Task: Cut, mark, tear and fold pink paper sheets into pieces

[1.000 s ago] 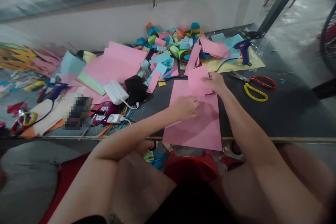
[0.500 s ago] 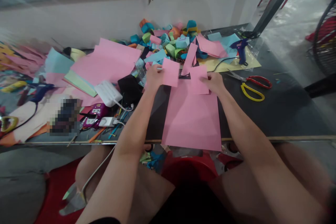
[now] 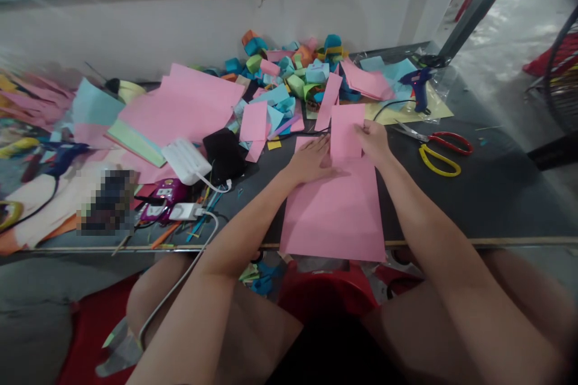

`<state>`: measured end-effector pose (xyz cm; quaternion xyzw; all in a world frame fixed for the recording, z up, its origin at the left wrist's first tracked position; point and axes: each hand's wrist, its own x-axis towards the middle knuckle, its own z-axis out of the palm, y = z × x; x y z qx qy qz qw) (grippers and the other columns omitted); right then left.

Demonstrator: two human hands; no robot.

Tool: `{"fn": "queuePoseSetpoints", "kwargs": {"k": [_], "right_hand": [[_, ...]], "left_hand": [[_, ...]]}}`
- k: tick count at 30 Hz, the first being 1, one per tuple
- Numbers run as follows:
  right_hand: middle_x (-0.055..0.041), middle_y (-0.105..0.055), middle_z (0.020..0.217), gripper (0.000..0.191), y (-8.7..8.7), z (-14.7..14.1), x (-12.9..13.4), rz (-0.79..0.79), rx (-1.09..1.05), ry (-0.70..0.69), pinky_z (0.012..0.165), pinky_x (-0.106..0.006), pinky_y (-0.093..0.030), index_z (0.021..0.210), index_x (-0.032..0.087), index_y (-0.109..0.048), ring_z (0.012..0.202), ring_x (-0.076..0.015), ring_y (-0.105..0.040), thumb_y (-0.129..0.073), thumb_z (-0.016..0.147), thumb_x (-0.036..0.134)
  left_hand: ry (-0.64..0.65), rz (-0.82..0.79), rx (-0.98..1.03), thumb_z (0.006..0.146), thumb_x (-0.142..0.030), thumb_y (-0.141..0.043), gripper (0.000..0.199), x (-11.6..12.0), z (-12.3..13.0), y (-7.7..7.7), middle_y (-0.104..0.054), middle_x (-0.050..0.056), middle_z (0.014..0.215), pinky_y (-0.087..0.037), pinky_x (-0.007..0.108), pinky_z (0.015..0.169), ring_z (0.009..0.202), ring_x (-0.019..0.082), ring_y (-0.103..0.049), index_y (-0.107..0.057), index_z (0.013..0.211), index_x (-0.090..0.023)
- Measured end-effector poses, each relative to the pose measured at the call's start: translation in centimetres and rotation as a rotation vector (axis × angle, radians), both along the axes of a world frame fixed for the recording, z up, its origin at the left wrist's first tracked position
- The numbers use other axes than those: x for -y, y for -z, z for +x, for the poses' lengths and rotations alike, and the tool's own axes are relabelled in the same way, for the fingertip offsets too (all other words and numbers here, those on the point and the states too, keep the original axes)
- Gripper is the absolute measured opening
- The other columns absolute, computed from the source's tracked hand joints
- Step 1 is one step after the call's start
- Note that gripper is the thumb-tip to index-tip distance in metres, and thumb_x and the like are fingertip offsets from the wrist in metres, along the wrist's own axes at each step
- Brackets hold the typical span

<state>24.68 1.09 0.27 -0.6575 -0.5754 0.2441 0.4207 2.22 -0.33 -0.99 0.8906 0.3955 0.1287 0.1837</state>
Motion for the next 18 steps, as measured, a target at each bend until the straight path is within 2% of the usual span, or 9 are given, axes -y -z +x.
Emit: {"fn": "queuePoseSetpoints", "kwargs": {"k": [3, 7, 10, 12, 14, 16, 18], "right_hand": [[-0.0027, -0.061, 0.069, 0.034, -0.6, 0.7, 0.3, -0.056, 0.116, 0.06, 0.069, -0.032, -0.043, 0.075, 0.02, -0.069, 0.078, -0.0214, -0.061, -0.062, 0.089, 0.051], [-0.0056, -0.068, 0.076, 0.035, -1.5, 1.1, 1.6, -0.192, 0.385, -0.033, 0.073, -0.037, -0.046, 0.077, 0.022, -0.075, 0.083, -0.0257, -0.065, -0.075, 0.08, 0.057], [-0.0119, -0.074, 0.1, 0.046, -1.6, 1.2, 2.2, -0.154, 0.508, -0.026, 0.088, -0.047, -0.052, 0.1, 0.024, -0.078, 0.102, -0.034, -0.065, -0.077, 0.079, 0.065], [-0.0156, -0.072, 0.116, 0.065, -1.3, 1.5, 2.0, -0.086, 0.512, -0.002, 0.098, -0.055, -0.051, 0.122, 0.024, -0.073, 0.117, -0.0391, -0.06, -0.08, 0.076, 0.07], [-0.0168, -0.069, 0.123, 0.079, -0.8, 2.0, 1.6, -0.033, 0.504, -0.019, 0.105, -0.059, -0.048, 0.134, 0.025, -0.069, 0.125, -0.0414, -0.056, -0.083, 0.073, 0.073], [-0.017, -0.068, 0.125, 0.075, -0.4, 2.6, 1.2, -0.019, 0.518, -0.066, 0.109, -0.061, -0.045, 0.13, 0.025, -0.073, 0.127, -0.0418, -0.056, -0.082, 0.074, 0.074], [-0.0174, -0.067, 0.125, 0.064, -0.2, 3.1, 0.9, -0.039, 0.554, -0.103, 0.112, -0.063, -0.043, 0.117, 0.025, -0.08, 0.127, -0.0421, -0.057, -0.08, 0.077, 0.074]], "left_hand": [[-0.079, -0.003, -0.153, 0.088, -0.092, -0.046, 0.117, 0.9, -0.1, -0.4, -0.021, 0.019, 0.179, -0.018, 0.052, 0.138, 0.168, 0.036, -0.02, -0.025, 0.171, -0.012], [-0.11, -0.018, -0.224, 0.09, -0.091, -0.045, 0.116, 1.2, -0.2, -1.4, -0.017, 0.016, 0.18, -0.017, 0.049, 0.138, 0.169, 0.034, -0.019, -0.023, 0.172, -0.012], [-0.109, -0.017, -0.226, 0.09, -0.09, -0.047, 0.114, 1.2, -0.2, -1.8, -0.016, 0.016, 0.181, -0.017, 0.048, 0.138, 0.169, 0.032, -0.018, -0.021, 0.173, -0.015], [-0.095, -0.002, -0.224, 0.09, -0.091, -0.047, 0.111, 1.4, -0.2, -1.9, -0.016, 0.012, 0.181, -0.017, 0.05, 0.138, 0.169, 0.032, -0.018, -0.021, 0.173, -0.022], [-0.06, 0.016, -0.23, 0.091, -0.091, -0.046, 0.102, 1.5, -0.3, -2.0, -0.015, 0.007, 0.182, -0.017, 0.054, 0.137, 0.169, 0.034, -0.018, -0.025, 0.172, -0.032], [-0.034, 0.018, -0.243, 0.092, -0.09, -0.045, 0.094, 1.6, -0.3, -2.3, -0.015, 0.004, 0.182, -0.017, 0.056, 0.137, 0.169, 0.035, -0.018, -0.032, 0.17, -0.038], [-0.03, 0.008, -0.252, 0.092, -0.09, -0.045, 0.091, 1.7, -0.3, -2.5, -0.015, 0.003, 0.183, -0.017, 0.057, 0.136, 0.169, 0.035, -0.017, -0.034, 0.168, -0.04]]}}
